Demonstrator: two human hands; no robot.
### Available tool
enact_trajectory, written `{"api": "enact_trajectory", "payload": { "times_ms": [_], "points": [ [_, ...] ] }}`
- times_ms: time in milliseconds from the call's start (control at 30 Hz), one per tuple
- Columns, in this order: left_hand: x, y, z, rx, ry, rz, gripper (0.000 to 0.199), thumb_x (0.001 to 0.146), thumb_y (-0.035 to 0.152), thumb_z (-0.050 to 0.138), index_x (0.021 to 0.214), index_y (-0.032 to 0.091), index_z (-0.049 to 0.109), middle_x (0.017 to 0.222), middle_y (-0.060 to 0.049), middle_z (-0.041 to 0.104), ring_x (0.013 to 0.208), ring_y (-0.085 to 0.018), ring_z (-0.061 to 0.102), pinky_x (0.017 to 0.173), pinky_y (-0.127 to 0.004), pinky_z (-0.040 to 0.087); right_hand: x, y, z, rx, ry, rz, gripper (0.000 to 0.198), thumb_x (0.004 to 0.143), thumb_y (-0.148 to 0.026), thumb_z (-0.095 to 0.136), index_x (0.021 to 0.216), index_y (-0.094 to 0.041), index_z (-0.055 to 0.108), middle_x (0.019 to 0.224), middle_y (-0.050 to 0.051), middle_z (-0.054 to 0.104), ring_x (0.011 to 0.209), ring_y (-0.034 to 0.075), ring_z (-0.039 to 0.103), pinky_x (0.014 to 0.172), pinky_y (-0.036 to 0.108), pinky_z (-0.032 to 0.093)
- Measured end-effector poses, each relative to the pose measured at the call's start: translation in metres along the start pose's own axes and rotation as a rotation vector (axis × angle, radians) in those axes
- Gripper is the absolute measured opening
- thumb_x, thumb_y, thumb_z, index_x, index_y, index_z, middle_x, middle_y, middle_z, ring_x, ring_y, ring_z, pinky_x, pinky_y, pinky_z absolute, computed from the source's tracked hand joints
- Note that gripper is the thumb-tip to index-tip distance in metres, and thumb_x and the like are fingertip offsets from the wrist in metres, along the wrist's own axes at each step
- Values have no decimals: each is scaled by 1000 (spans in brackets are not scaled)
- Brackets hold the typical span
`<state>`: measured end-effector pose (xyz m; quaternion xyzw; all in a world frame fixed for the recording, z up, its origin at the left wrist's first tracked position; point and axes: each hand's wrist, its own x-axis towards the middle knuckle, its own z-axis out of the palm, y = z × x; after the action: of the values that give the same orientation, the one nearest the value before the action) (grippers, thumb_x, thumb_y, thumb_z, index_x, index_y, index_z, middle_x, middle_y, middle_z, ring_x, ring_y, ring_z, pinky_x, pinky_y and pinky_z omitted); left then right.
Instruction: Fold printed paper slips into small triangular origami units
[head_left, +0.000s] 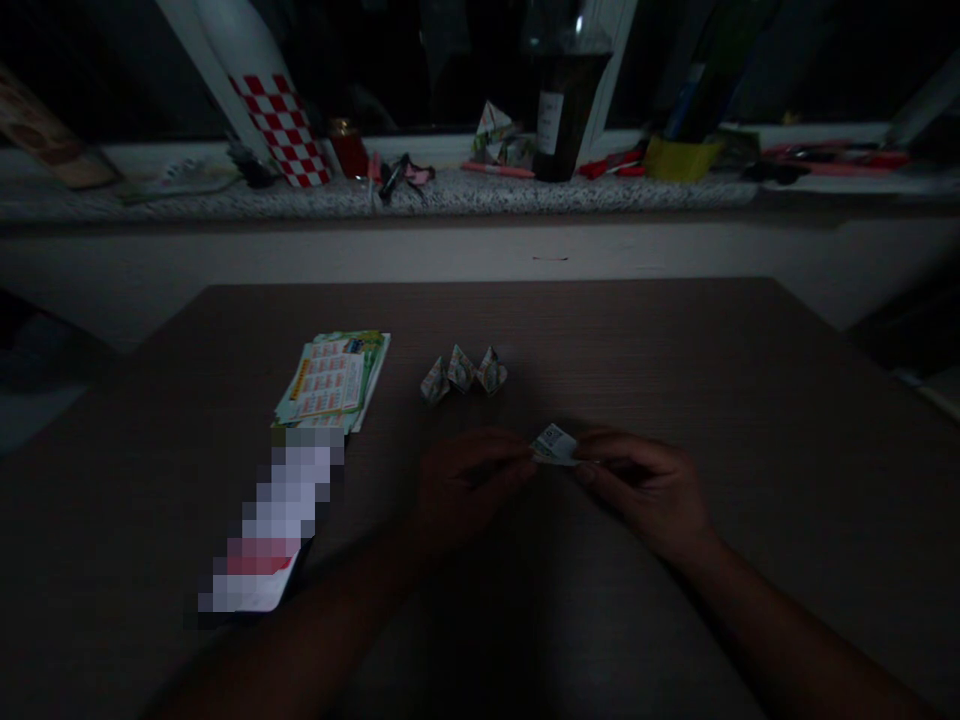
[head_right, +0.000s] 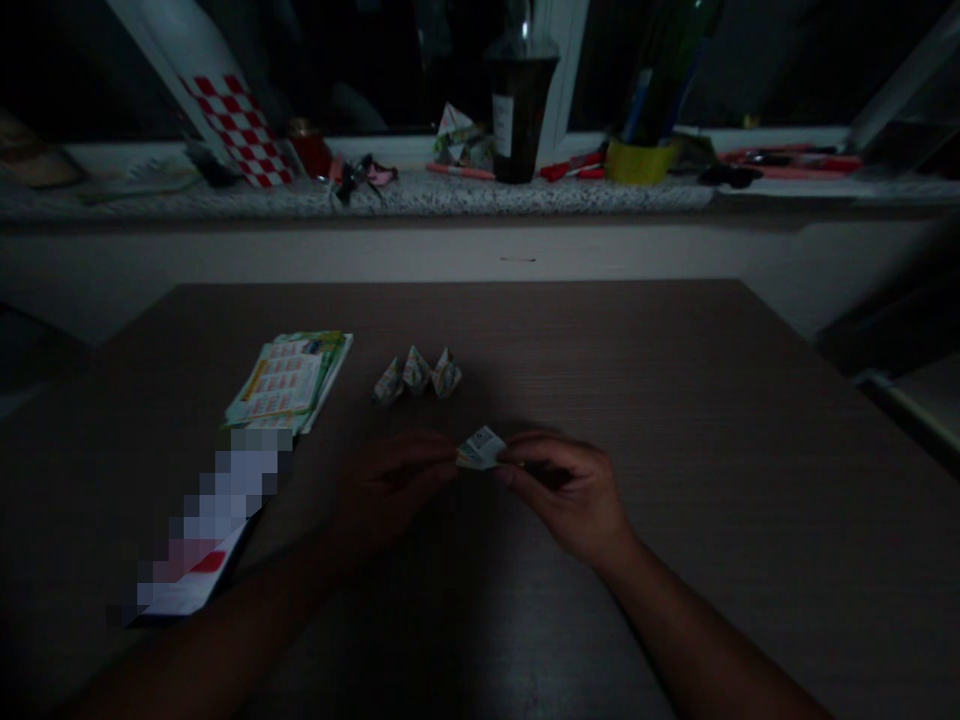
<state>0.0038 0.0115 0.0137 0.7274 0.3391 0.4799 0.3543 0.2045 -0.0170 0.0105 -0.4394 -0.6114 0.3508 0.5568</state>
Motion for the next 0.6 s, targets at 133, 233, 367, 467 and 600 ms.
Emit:
{"api": "enact_trajectory", "payload": {
  "times_ms": [133, 233, 367, 467, 600],
  "points": [
    [-2, 3, 4, -36, 41, -109, 5, 76, 19, 70, 81, 19, 72, 86, -4, 74, 78, -15, 68, 71, -26, 54, -2, 0, 7, 87, 67, 85, 2, 74, -22, 74, 75, -22, 73, 81, 5, 76, 71, 18, 70, 61, 26, 56],
    [-3, 4, 9, -69, 68, -168, 2, 76, 19, 69, 77, 18, 71, 84, -5, 72, 76, -15, 67, 69, -25, 53, -4, 0, 13, 105, 130, 125, 6, 75, -22, 72, 69, -21, 72, 76, 4, 75, 65, 15, 68, 56, 23, 53],
    [-4, 4, 15, -158, 110, -247, 8, 77, 22, 67, 71, 17, 67, 79, -3, 69, 72, -13, 64, 64, -23, 50, -6, -2, 20, 82, 220, 176, 9, 72, -21, 73, 64, -20, 69, 69, 2, 73, 57, 12, 63, 51, 21, 48],
    [-4, 4, 18, -196, 124, -300, 11, 75, 22, 67, 67, 16, 64, 75, -3, 66, 70, -13, 62, 63, -23, 49, -6, -4, 23, 59, 263, 221, 12, 69, -23, 74, 62, -18, 67, 61, 1, 69, 50, 11, 58, 47, 20, 45],
    [-4, 7, 19, -233, 161, -344, 10, 72, 19, 69, 68, 16, 61, 74, -2, 65, 69, -12, 61, 62, -22, 48, -5, -5, 24, 57, 281, 262, 17, 68, -25, 75, 58, -17, 63, 52, 0, 63, 44, 10, 52, 42, 20, 41]
  ]
}}
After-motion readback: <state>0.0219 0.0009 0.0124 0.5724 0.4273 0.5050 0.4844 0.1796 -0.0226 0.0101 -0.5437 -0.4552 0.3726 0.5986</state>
